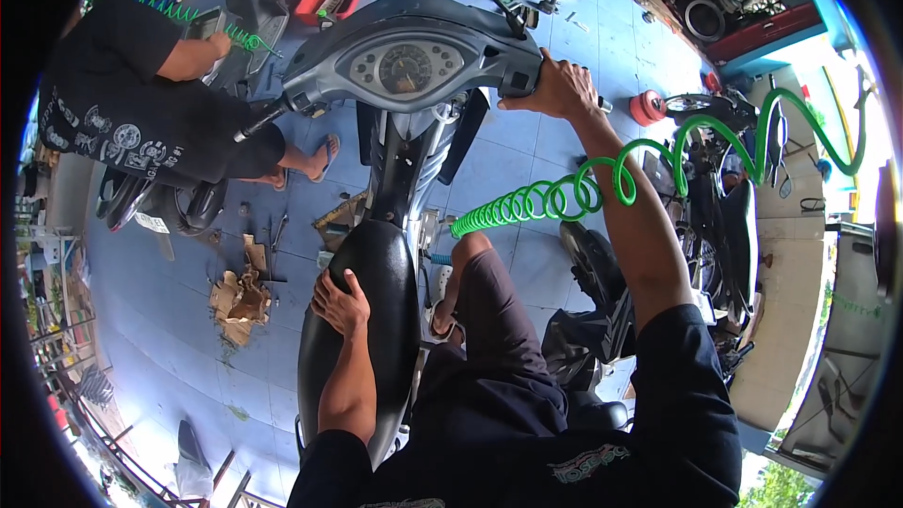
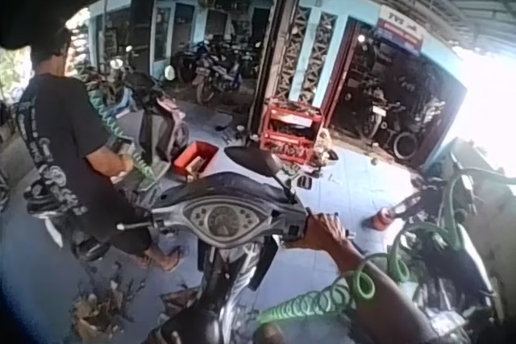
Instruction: Installing a rearview mirror on a motorcycle.
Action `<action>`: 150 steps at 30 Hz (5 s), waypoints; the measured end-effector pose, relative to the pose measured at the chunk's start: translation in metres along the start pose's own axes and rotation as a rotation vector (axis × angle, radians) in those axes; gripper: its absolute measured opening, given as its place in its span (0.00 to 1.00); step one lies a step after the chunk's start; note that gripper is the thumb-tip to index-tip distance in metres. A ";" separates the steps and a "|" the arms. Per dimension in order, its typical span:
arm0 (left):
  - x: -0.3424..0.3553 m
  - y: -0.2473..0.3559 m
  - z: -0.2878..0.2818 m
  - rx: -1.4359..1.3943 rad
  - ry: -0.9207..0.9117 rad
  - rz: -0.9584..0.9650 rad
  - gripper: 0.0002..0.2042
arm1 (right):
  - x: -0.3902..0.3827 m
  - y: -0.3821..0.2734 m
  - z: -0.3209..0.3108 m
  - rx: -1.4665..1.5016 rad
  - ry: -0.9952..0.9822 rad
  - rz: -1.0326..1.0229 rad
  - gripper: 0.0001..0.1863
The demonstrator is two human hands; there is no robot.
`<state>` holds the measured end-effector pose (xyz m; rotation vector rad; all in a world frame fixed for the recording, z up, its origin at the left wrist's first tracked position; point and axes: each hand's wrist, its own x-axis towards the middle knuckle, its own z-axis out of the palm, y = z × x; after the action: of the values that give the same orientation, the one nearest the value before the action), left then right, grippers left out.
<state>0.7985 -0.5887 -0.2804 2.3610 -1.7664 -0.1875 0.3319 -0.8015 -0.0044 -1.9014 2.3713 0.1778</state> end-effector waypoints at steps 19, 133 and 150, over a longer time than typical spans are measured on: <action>0.008 0.008 0.002 -0.043 -0.049 -0.017 0.29 | -0.034 -0.007 0.042 0.121 0.195 0.051 0.57; 0.363 0.132 -0.161 -0.221 -0.134 0.671 0.45 | -0.027 -0.001 0.018 0.163 0.201 0.000 0.57; 0.365 0.116 -0.134 -0.286 0.235 0.843 0.38 | -0.021 -0.007 0.014 0.140 0.170 0.013 0.52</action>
<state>0.8215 -0.9610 -0.1199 1.2420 -2.2385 -0.0281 0.3429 -0.7803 -0.0154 -1.9064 2.4285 -0.1511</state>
